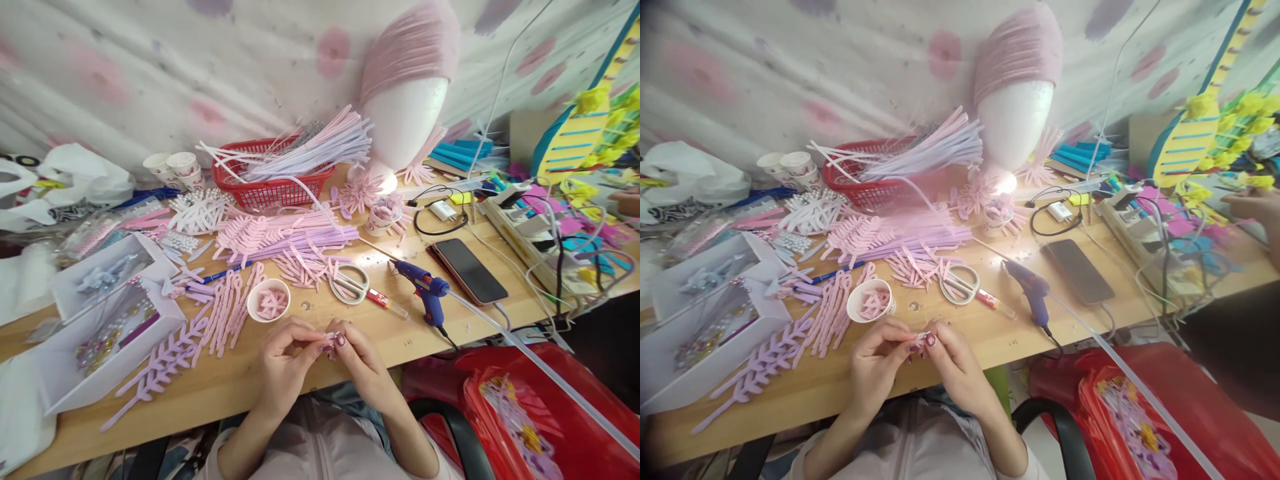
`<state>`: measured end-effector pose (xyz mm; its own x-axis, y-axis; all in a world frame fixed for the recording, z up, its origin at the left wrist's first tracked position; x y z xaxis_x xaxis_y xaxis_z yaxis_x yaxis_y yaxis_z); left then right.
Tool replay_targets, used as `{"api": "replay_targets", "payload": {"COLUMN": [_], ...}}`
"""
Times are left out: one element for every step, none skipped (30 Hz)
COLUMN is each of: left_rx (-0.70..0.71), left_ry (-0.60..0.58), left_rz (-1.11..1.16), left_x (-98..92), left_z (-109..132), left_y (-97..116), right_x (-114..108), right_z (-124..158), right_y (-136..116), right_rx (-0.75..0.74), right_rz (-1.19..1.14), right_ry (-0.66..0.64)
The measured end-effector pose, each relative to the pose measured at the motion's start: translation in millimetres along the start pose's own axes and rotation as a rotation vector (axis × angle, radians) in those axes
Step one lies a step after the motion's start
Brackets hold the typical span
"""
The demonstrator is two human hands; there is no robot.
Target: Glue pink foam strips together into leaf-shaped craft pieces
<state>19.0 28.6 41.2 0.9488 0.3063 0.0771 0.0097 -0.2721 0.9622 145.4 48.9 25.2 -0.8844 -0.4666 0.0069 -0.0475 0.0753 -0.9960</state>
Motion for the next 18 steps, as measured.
{"api": "replay_targets", "payload": {"left_rx": [-0.036,-0.081,-0.131,-0.179,-0.221,-0.252,-0.277,-0.295,-0.315,-0.333,-0.352,-0.371,-0.387,-0.400,-0.413,-0.425,-0.439,-0.454], "left_ry": [0.000,-0.004,-0.008,-0.012,-0.013,-0.015,-0.016,-0.020,-0.025,-0.033,-0.038,-0.042,-0.043,-0.043,-0.041,-0.039,-0.037,-0.037], "left_rz": [0.036,0.077,0.120,0.162,0.196,0.224,0.245,0.262,0.275,0.289,0.299,0.306,0.312,0.320,0.328,0.339,0.348,0.354], "left_x": [1.0,2.4,3.9,5.3,6.4,7.3,8.0,8.7,9.5,10.4,11.2,11.9,12.5,13.0,13.5,14.0,14.4,14.7], "left_z": [0.2,0.7,1.5,2.5,3.6,4.6,5.6,6.6,7.7,8.9,10.1,11.4,12.4,13.4,14.1,14.6,14.9,15.1], "left_y": [-2.0,-4.7,-7.8,-10.8,-13.5,-15.7,-17.6,-19.1,-20.8,-22.4,-24.1,-25.7,-27.1,-28.3,-29.4,-30.2,-31.1,-31.9], "right_x": [0.5,0.8,0.9,1.0,1.2,1.4,1.4,1.3,0.9,0.6,0.3,0.3,0.8,1.6,2.8,3.9,5.0,5.8], "right_z": [0.5,0.9,1.3,1.7,2.1,2.6,3.2,3.8,4.5,5.3,6.1,6.9,7.4,7.5,7.4,6.9,6.3,5.4], "right_y": [-2.4,-4.7,-7.0,-9.2,-11.1,-12.7,-13.8,-14.4,-14.8,-15.1,-15.5,-16.0,-16.4,-16.9,-17.3,-17.3,-16.7,-15.5], "right_rx": [-0.030,-0.064,-0.104,-0.149,-0.196,-0.242,-0.285,-0.322,-0.354,-0.378,-0.397,-0.409,-0.413,-0.408,-0.396,-0.375,-0.346,-0.310], "right_rz": [0.031,0.071,0.122,0.177,0.236,0.292,0.340,0.379,0.408,0.429,0.443,0.452,0.455,0.451,0.434,0.399,0.348,0.285], "right_ry": [0.004,0.012,0.021,0.033,0.043,0.053,0.067,0.083,0.102,0.121,0.139,0.153,0.160,0.161,0.158,0.153,0.147,0.146]}}
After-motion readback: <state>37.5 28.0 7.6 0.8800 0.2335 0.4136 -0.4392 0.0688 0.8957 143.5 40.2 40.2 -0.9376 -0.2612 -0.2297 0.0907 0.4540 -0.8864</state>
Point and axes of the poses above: each hand's wrist, its own z-axis away from the middle knuckle, its own x-axis out of the palm, y = z × x, the point moved 7 cm from there along -z, towards the middle knuckle, and after that the axes turned 3 degrees about y, right-handed, at the moved point
